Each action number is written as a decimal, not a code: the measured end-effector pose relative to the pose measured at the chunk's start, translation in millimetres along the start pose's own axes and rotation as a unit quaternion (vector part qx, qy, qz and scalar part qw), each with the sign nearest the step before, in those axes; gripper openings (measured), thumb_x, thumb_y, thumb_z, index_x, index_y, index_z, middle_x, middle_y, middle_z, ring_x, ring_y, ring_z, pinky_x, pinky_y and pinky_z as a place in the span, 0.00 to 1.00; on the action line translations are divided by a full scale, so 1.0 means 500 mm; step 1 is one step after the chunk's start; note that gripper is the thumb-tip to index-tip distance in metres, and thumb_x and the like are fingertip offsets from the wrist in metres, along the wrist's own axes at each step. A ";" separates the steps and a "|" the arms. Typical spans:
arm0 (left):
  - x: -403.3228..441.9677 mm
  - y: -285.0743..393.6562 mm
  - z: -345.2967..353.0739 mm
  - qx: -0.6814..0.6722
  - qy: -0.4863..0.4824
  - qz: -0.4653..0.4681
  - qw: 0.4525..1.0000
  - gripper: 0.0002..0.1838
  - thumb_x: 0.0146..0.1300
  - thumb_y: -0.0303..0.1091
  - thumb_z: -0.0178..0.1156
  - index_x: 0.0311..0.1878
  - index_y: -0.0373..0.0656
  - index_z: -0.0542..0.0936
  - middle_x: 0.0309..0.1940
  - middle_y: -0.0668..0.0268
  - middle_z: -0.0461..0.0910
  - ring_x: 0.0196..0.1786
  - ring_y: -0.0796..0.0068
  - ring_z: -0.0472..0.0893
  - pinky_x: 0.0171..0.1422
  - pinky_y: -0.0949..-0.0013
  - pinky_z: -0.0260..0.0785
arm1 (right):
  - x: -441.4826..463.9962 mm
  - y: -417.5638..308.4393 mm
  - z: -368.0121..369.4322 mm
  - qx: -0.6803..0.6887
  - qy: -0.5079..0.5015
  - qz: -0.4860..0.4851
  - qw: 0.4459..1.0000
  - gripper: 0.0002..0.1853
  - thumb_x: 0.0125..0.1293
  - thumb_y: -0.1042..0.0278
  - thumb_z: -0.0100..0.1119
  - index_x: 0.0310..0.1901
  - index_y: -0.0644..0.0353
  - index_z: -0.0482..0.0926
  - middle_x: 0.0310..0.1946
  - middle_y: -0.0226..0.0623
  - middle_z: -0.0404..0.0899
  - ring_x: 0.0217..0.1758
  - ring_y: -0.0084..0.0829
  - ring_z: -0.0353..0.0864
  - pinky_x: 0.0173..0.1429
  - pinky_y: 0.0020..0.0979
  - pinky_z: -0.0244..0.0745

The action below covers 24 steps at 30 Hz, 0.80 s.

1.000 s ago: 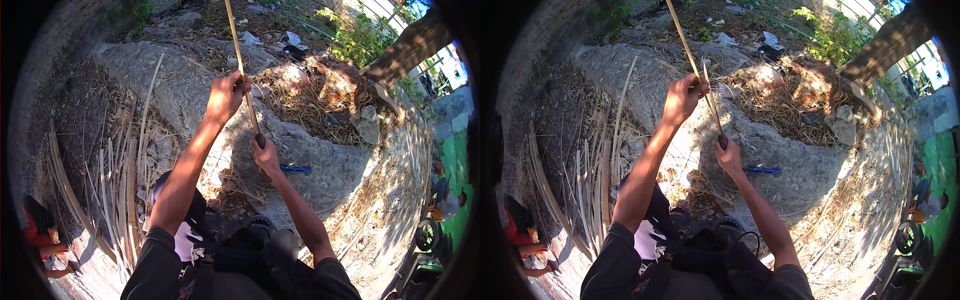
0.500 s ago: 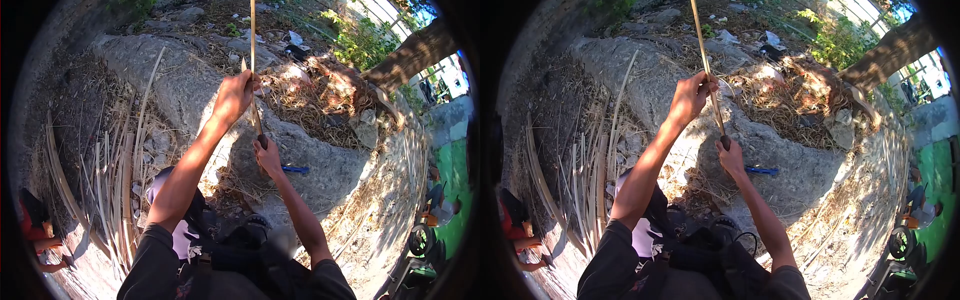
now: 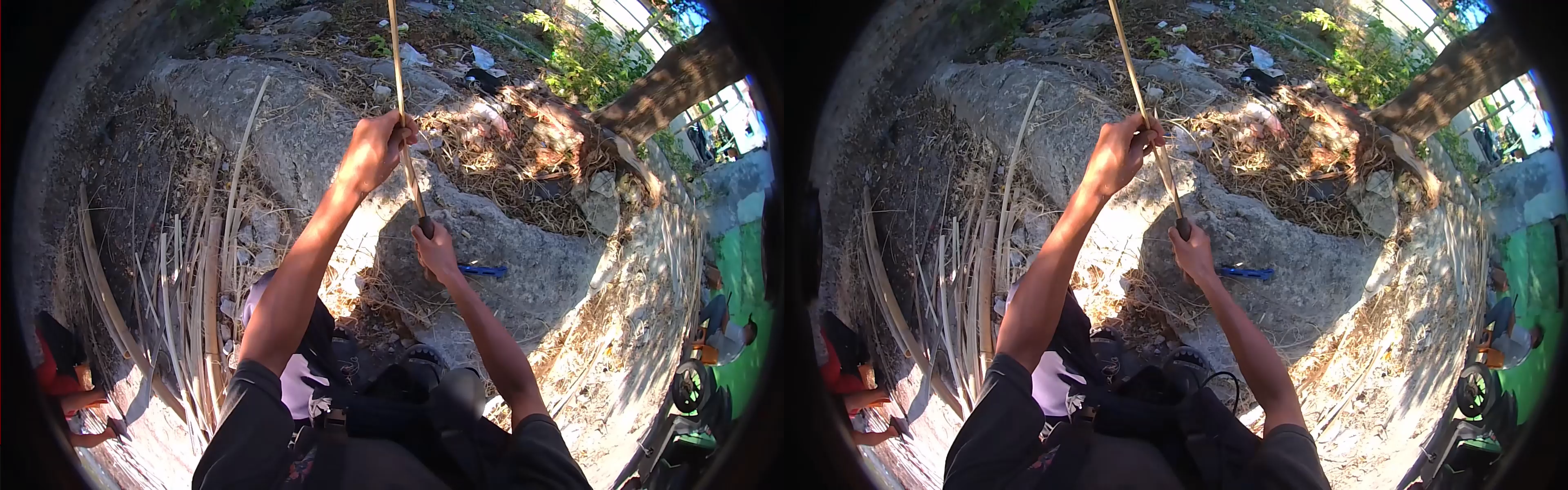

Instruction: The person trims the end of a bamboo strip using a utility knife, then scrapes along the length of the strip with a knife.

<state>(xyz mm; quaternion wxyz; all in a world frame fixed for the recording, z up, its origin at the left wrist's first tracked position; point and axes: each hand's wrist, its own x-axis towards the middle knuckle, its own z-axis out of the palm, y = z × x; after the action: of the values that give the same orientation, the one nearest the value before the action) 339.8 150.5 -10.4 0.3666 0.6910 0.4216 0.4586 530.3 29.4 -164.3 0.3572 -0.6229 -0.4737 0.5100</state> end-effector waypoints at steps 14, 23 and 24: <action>-0.003 0.010 0.000 0.023 -0.020 0.004 1.000 0.05 0.78 0.20 0.58 0.48 0.34 0.84 0.37 0.60 0.89 0.45 0.72 0.90 0.48 0.66 0.82 | 0.021 0.068 -0.003 -0.068 0.011 0.039 0.997 0.13 0.80 0.59 0.63 0.42 0.61 0.78 0.22 0.31 0.77 0.21 0.26 0.75 0.28 0.38 0.69; -0.003 0.012 0.011 -0.013 -0.066 -0.001 0.998 0.11 0.76 0.13 0.52 0.50 0.34 0.83 0.42 0.60 0.89 0.50 0.71 0.89 0.55 0.64 0.82 | 0.010 -0.047 -0.014 0.051 -0.035 0.057 0.996 0.15 0.82 0.58 0.62 0.40 0.58 0.72 0.22 0.27 0.72 0.18 0.22 0.70 0.23 0.34 0.65; -0.004 0.012 0.010 -0.013 -0.065 0.000 0.998 0.11 0.76 0.13 0.52 0.50 0.34 0.83 0.42 0.60 0.89 0.50 0.71 0.89 0.55 0.64 0.82 | 0.011 -0.028 -0.006 0.050 -0.035 0.057 0.996 0.15 0.82 0.58 0.62 0.40 0.58 0.72 0.22 0.27 0.72 0.18 0.22 0.70 0.23 0.34 0.65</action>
<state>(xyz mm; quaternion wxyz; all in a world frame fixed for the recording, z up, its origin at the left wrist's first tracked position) 345.4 145.7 -7.4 0.4021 0.7146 0.3911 0.4178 530.2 38.8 -152.4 0.3415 -0.6116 -0.4238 0.5743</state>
